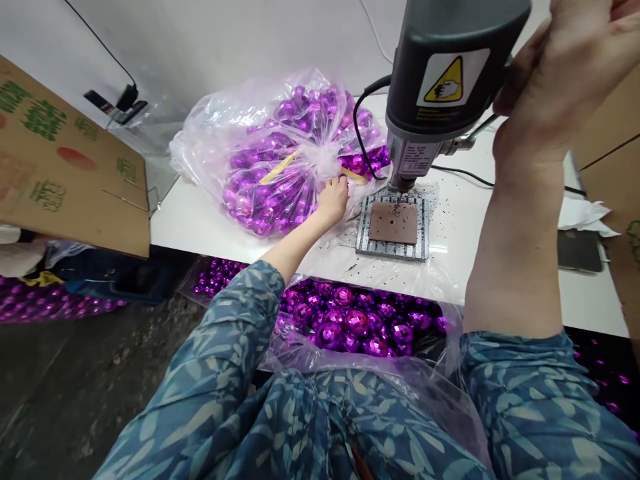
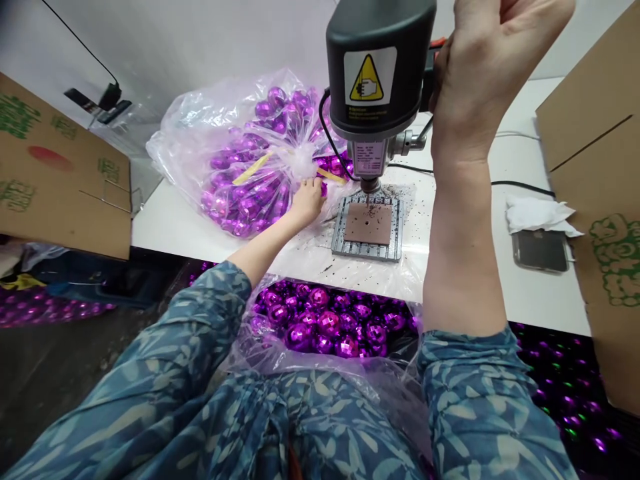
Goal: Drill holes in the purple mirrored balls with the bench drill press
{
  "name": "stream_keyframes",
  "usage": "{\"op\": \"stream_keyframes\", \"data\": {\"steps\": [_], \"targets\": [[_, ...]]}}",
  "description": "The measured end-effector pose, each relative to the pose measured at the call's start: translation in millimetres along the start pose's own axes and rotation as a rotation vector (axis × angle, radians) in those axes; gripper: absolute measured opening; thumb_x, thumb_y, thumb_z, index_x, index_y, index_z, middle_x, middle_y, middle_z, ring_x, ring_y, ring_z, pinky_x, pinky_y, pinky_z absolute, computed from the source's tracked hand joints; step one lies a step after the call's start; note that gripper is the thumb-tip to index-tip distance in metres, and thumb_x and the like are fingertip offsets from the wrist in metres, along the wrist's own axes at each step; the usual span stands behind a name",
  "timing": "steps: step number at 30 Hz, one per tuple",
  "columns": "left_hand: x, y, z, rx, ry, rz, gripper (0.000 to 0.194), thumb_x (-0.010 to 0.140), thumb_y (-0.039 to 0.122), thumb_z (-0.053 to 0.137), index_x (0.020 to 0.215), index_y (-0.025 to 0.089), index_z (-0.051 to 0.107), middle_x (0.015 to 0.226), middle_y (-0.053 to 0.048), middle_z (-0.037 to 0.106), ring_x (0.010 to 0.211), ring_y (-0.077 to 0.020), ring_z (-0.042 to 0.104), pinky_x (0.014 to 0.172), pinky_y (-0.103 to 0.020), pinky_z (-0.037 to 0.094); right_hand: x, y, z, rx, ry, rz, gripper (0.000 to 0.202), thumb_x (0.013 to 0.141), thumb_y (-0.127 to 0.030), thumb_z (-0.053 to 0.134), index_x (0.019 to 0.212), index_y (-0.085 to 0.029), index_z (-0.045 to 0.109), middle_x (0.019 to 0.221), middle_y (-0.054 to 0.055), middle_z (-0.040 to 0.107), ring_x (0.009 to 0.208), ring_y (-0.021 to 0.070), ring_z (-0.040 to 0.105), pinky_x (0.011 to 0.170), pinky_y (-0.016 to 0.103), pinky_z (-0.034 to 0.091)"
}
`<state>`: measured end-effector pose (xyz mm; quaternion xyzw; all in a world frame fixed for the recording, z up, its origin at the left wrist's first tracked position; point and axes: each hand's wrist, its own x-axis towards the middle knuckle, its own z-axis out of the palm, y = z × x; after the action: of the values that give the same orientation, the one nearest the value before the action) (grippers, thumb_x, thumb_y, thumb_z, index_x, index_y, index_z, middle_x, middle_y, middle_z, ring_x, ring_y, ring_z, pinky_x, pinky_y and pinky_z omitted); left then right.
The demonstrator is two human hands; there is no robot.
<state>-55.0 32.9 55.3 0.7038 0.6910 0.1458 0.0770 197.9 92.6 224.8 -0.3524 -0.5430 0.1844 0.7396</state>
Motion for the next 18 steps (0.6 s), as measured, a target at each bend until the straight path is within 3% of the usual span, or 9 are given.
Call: {"op": "stream_keyframes", "data": {"steps": [2, 5, 9, 13, 15, 18], "targets": [[16.3, -0.8, 9.2, 0.068, -0.017, -0.083, 0.039, 0.093, 0.001, 0.063, 0.13, 0.013, 0.064, 0.145, -0.025, 0.065, 0.139, -0.0399, 0.06, 0.114, -0.052, 0.051, -0.8, 0.4, 3.4, 0.033, 0.096, -0.022, 0.057, 0.095, -0.008, 0.056, 0.061, -0.024, 0.014, 0.061, -0.004, 0.01, 0.046, -0.0006, 0.024, 0.05, 0.024, 0.01], [17.5, -3.5, 8.2, -0.003, -0.015, -0.023, 0.042, 0.087, 0.0, 0.067, 0.127, 0.013, 0.066, 0.148, -0.025, 0.061, 0.138, -0.0403, 0.06, 0.119, -0.056, 0.048, -3.9, -1.3, 4.9, 0.07, 0.118, -0.061, 0.057, 0.093, -0.001, 0.052, 0.057, -0.024, 0.015, 0.054, -0.005, 0.011, 0.044, 0.0004, 0.025, 0.052, 0.025, 0.01], [-1.5, -6.8, 1.0, -0.489, 0.003, 0.074, 0.048, 0.082, 0.01, 0.081, 0.126, 0.018, 0.067, 0.142, -0.017, 0.063, 0.123, -0.0298, 0.069, 0.111, -0.047, 0.057, -7.0, -8.0, 4.7, 0.072, 0.128, -0.066, 0.056, 0.093, -0.001, 0.052, 0.057, -0.021, 0.015, 0.054, -0.004, 0.011, 0.043, -0.0015, 0.025, 0.053, 0.024, 0.008], [-22.7, -1.9, 6.1, -1.047, -0.135, -0.005, 0.049, 0.088, 0.028, 0.083, 0.133, 0.02, 0.064, 0.126, -0.01, 0.073, 0.11, -0.0229, 0.074, 0.102, -0.043, 0.062, -8.6, -14.8, 4.3, 0.079, 0.11, -0.054, 0.057, 0.094, -0.006, 0.055, 0.058, -0.021, 0.014, 0.055, -0.004, 0.012, 0.045, -0.0037, 0.024, 0.056, 0.023, 0.01], [-31.2, 2.7, 13.6, -1.21, -0.206, -0.077, 0.049, 0.09, 0.036, 0.084, 0.132, 0.021, 0.063, 0.118, -0.009, 0.077, 0.106, -0.022, 0.076, 0.097, -0.042, 0.064, -10.2, -18.1, 3.8, 0.106, 0.094, -0.05, 0.056, 0.093, -0.007, 0.055, 0.058, -0.021, 0.014, 0.055, -0.004, 0.013, 0.046, -0.0038, 0.025, 0.057, 0.023, 0.011], [-38.6, 9.5, 27.4, -1.283, -0.228, -0.097, 0.048, 0.087, 0.041, 0.089, 0.123, 0.02, 0.066, 0.113, -0.008, 0.079, 0.1, -0.0193, 0.076, 0.093, -0.036, 0.063, -13.0, -22.9, 2.9, 0.12, 0.06, -0.031, 0.052, 0.093, -0.008, 0.055, 0.058, -0.021, 0.018, 0.054, -0.004, 0.016, 0.047, -0.0032, 0.026, 0.059, 0.024, 0.012]]}}
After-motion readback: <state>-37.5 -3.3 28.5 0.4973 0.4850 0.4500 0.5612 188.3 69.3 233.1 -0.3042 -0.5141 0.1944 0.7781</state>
